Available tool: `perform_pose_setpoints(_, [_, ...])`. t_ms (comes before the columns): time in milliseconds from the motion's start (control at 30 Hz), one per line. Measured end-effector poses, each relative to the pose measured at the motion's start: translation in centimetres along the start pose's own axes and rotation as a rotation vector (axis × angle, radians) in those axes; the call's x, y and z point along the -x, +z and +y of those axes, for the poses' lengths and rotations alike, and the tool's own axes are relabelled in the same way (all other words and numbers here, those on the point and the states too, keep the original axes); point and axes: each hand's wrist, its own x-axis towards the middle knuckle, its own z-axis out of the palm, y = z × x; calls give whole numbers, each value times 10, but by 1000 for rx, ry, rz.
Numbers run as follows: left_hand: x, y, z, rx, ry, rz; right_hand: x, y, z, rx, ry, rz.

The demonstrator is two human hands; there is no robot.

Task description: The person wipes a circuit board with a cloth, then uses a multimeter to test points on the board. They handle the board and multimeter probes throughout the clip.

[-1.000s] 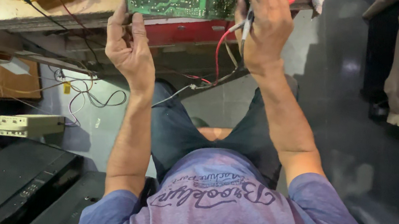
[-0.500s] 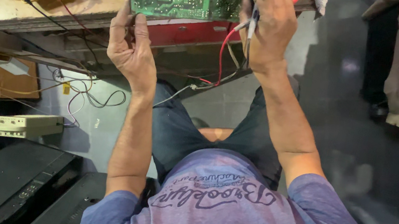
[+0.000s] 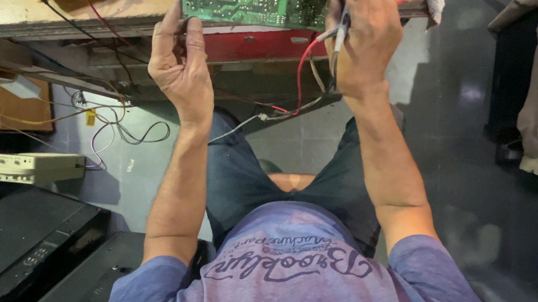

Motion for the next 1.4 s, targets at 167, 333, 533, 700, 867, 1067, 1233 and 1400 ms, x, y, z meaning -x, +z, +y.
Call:
perform_pose_setpoints(167, [-1,0,1,24,-12,-12,3,1,2,1,10,3])
perform_pose_setpoints(333, [0,0,0,7,-6,2,3,4,4,-25,-76,50])
perform_pose_setpoints(533, [-1,0,-3,24,-14,6,3,0,0,30,33,0])
perform_pose_setpoints(700, [0,0,-2,27,-24,6,2,0,-4,-3,39,21])
perform_pose_setpoints(867, [0,0,-1,-30,11,8,2,3,-3,11,31,22])
perform_pose_setpoints(1067, [0,-1,0,-35,-1,4,0,2,-2,1,23,15])
perform_pose_setpoints(1233, [-2,0,-1,-51,11,14,-1,-2,-7,3,2,2])
perform_pose_setpoints(1400, [-1,0,-1,21,0,-2,-1,-4,-12,-78,-27,-10])
